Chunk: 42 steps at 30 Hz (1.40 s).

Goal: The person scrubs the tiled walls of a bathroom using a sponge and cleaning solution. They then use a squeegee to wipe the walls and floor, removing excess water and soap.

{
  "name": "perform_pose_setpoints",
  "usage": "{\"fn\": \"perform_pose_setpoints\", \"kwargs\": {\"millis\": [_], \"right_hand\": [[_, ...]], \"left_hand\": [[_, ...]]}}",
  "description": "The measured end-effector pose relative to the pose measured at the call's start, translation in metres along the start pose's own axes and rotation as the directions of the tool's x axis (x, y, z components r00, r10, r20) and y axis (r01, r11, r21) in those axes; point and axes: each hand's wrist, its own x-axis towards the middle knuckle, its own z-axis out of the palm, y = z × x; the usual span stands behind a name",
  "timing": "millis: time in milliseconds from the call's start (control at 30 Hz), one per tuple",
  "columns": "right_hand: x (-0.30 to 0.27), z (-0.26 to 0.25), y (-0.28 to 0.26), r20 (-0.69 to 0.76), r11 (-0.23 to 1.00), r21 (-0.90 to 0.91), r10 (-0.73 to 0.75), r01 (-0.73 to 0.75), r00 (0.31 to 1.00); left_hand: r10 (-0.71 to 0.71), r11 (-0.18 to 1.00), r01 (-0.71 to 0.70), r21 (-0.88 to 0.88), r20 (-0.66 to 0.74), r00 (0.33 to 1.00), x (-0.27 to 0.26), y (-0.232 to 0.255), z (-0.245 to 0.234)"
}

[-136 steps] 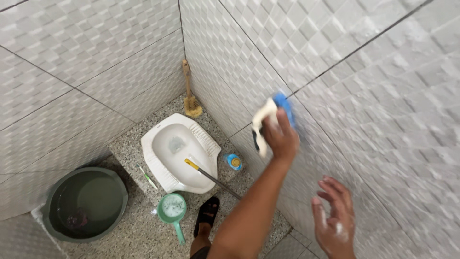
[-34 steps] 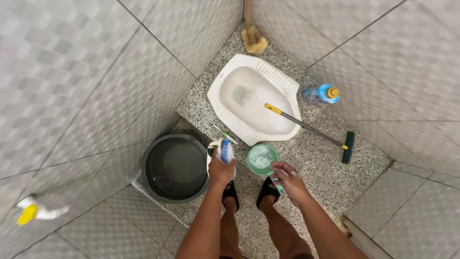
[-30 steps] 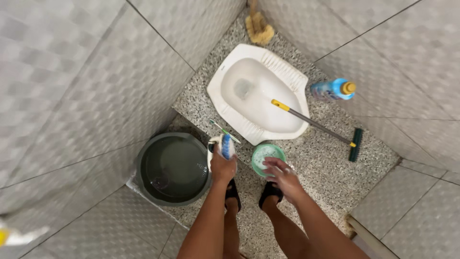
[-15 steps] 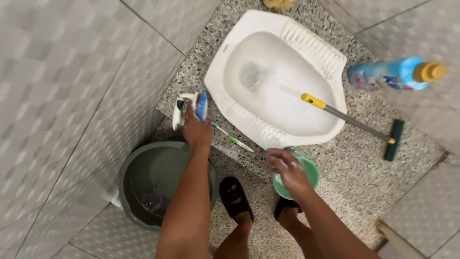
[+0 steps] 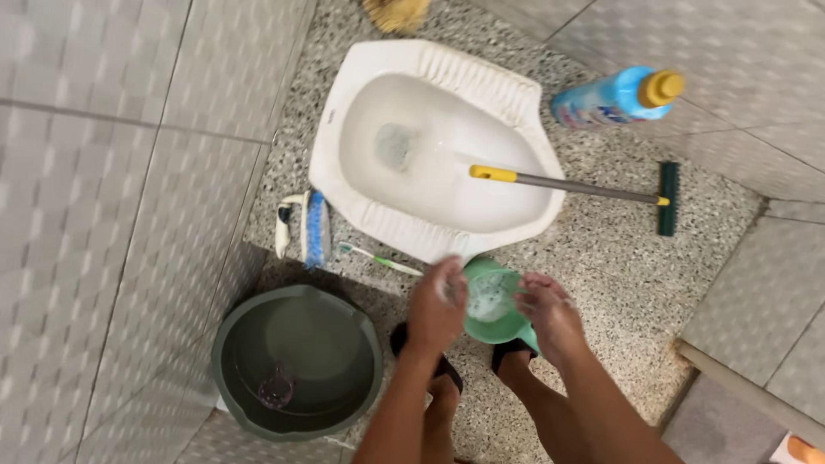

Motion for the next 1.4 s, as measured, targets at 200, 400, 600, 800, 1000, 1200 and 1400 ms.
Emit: {"fn": "perform_pose_setpoints", "kwargs": {"millis": [200, 400, 600, 800, 1000, 1200, 1400], "right_hand": [[0.036, -0.002, 0.057, 0.062, 0.968, -0.185, 0.182, -0.168, 0.981], [0.146, 0.007, 0.153, 0.078, 0.943, 0.231, 0.228, -0.24, 0.971], [0.144, -0.009, 0.168, 0.448, 0.632, 0.677, 0.052, -0.377, 0.893], [0.023, -0.049, 0.088, 0.546, 0.46, 0.776, -0.151, -0.43, 0.824], [-0.129, -0.077, -0.136, -0.017, 0.715, 0.69, -0.139, 0.113, 0.99], [-0.276, -0.138, -0.345, -0.092, 0.404, 0.723, -0.748, 0.561, 0.657], [-0.227, -0.121, -0.304, -0.031, 0.599, 0.679, -0.554, 0.424, 0.832]], "left_hand": [[-0.315, 0.937, 0.332, -0.104, 0.153, 0.937, -0.014, 0.017, 0.046], [-0.487, 0.792, 0.491, -0.363, 0.11, 0.866, 0.009, -0.016, 0.049], [-0.373, 0.788, 0.345, -0.51, 0.051, 0.927, 0.014, -0.042, 0.055], [-0.471, 0.455, 0.596, -0.661, 0.389, 0.792, -0.043, 0.008, 0.117], [-0.149, 0.134, 0.638, -0.758, 0.621, 0.77, -0.06, 0.229, 0.134], [0.134, 0.247, 0.474, -0.845, 0.514, 0.847, -0.072, 0.467, 0.131], [-0.002, 0.425, 0.429, -0.797, 0.473, 0.881, -0.059, 0.413, 0.139]]}}
